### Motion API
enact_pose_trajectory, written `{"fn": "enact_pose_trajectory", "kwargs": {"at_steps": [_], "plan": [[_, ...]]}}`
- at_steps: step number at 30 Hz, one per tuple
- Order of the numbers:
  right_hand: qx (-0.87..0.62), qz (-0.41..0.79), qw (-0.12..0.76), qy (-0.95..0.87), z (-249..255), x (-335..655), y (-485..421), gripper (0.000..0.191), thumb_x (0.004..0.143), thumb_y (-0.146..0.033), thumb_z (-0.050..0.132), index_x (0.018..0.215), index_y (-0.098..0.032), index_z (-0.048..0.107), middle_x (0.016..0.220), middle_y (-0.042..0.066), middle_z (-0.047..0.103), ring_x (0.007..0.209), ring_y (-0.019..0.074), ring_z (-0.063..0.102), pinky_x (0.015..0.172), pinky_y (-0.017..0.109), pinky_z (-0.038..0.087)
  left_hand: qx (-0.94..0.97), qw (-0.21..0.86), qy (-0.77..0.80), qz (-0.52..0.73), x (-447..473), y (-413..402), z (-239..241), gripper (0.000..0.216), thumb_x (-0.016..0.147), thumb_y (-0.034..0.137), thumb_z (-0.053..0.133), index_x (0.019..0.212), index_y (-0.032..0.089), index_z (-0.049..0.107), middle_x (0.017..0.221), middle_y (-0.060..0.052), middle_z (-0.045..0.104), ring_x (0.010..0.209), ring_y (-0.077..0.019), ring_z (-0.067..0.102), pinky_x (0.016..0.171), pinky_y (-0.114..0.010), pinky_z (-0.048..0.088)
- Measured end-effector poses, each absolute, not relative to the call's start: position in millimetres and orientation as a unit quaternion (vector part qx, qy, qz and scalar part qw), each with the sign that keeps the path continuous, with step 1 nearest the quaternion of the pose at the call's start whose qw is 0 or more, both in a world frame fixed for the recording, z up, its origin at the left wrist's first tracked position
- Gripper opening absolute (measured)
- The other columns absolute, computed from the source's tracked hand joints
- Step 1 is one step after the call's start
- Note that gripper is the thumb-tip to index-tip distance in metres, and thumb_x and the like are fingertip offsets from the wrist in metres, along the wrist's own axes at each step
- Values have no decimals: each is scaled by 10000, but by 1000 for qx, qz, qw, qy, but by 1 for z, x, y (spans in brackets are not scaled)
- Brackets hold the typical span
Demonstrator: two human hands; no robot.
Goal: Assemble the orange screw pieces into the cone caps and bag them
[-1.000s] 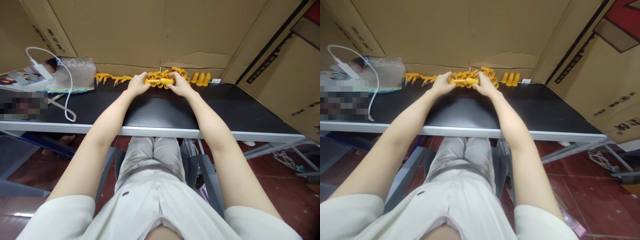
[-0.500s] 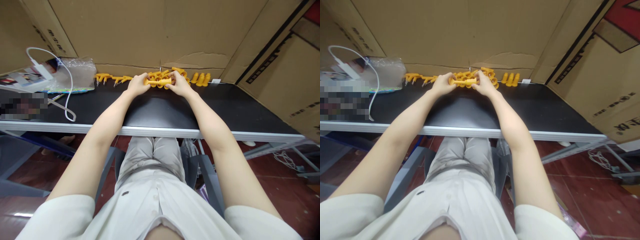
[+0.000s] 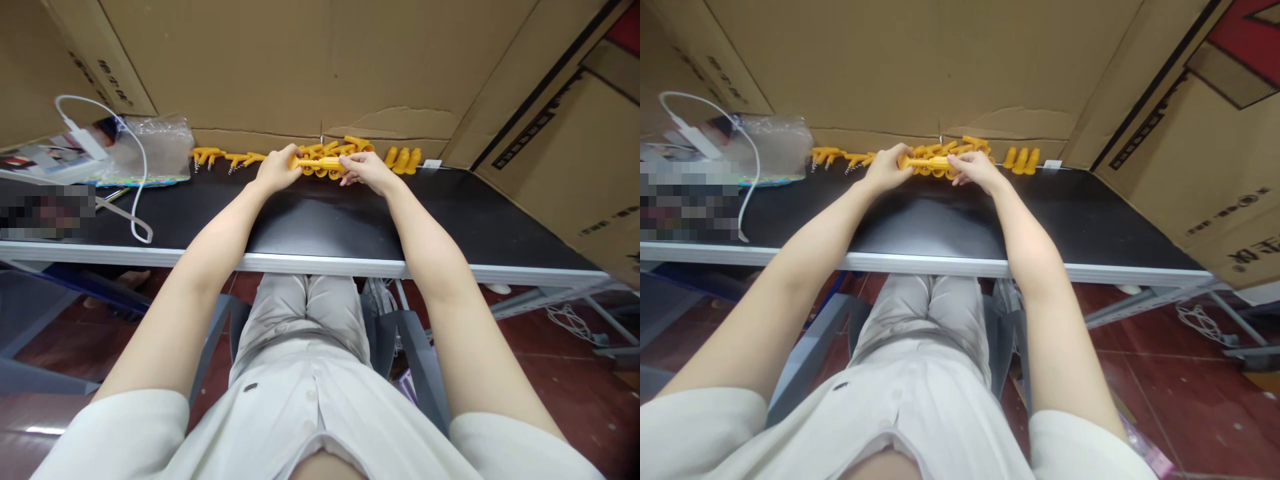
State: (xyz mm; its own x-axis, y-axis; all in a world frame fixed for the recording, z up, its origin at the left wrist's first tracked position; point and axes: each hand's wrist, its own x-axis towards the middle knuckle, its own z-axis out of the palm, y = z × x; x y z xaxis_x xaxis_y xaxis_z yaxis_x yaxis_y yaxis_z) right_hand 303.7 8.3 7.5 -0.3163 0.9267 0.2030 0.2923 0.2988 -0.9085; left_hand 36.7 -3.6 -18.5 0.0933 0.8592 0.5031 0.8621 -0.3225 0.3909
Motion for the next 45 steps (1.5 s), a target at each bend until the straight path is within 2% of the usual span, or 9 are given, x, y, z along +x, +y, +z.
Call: {"fn": "enact_pose_trajectory", "kwargs": {"at_steps": [8,14,17,25,31,34,37,40,45], "plan": [[-469,454,362,-666,10,297,7,675,969,-852,664,941,-179,699,713,58,728,520,150,698,532,249,573,-729,1,-587,-353,38,2,-22,389,920,296,682,1300,233,732,1107,-99,810,1129,-337,760,1114,-468,559],[-419,506,371,-656,17,298,-5,294,1087,-444,778,1028,-166,703,818,52,784,606,129,745,589,204,602,-723,-6,-598,-346,41,-3,-18,378,937,287,683,1306,220,730,1111,-111,802,1127,-342,759,1110,-479,564],[-420,505,376,-654,19,298,-9,211,1108,-365,754,1046,-173,696,789,36,780,596,128,741,591,205,606,-726,-9,-591,-351,40,-4,-17,374,944,285,683,1309,221,726,1083,-105,798,1114,-335,760,1112,-474,560],[-448,470,368,-666,8,298,9,654,999,-844,662,986,-193,727,574,4,657,421,124,601,400,204,482,-735,-10,-564,-376,39,-2,-20,366,903,282,679,1261,236,739,1005,-78,790,1104,-326,753,1101,-454,555],[-471,456,342,-673,7,301,12,870,933,-995,530,1085,-170,762,581,23,651,461,165,646,500,267,577,-735,-17,-560,-383,42,-3,-20,378,883,316,666,1240,232,755,1045,-91,808,1092,-323,759,1090,-449,570],[-463,485,314,-673,11,304,5,711,984,-866,660,1130,-174,729,713,59,747,551,185,722,540,270,597,-735,-16,-565,-376,40,0,-22,376,896,324,674,1254,241,753,1070,-92,812,1115,-325,757,1117,-465,565],[-436,509,329,-665,16,307,-2,405,1021,-510,851,1212,-198,677,888,45,815,664,164,781,578,233,599,-734,-12,-567,-373,38,2,-24,364,910,319,691,1264,259,749,1068,-83,811,1120,-321,752,1140,-474,555],[-433,505,361,-654,19,307,-6,374,963,-302,928,1200,-218,650,940,10,818,691,135,784,634,222,612,-729,-12,-581,-362,37,2,-23,369,922,309,688,1282,253,741,1098,-91,809,1112,-320,752,1147,-488,548],[-459,481,364,-653,18,298,-5,501,1019,-689,768,1005,-197,673,742,48,763,605,167,746,587,244,593,-739,-15,-562,-372,38,-2,-21,414,906,282,670,1312,250,742,1077,-89,801,1145,-325,745,1168,-485,522]]}}
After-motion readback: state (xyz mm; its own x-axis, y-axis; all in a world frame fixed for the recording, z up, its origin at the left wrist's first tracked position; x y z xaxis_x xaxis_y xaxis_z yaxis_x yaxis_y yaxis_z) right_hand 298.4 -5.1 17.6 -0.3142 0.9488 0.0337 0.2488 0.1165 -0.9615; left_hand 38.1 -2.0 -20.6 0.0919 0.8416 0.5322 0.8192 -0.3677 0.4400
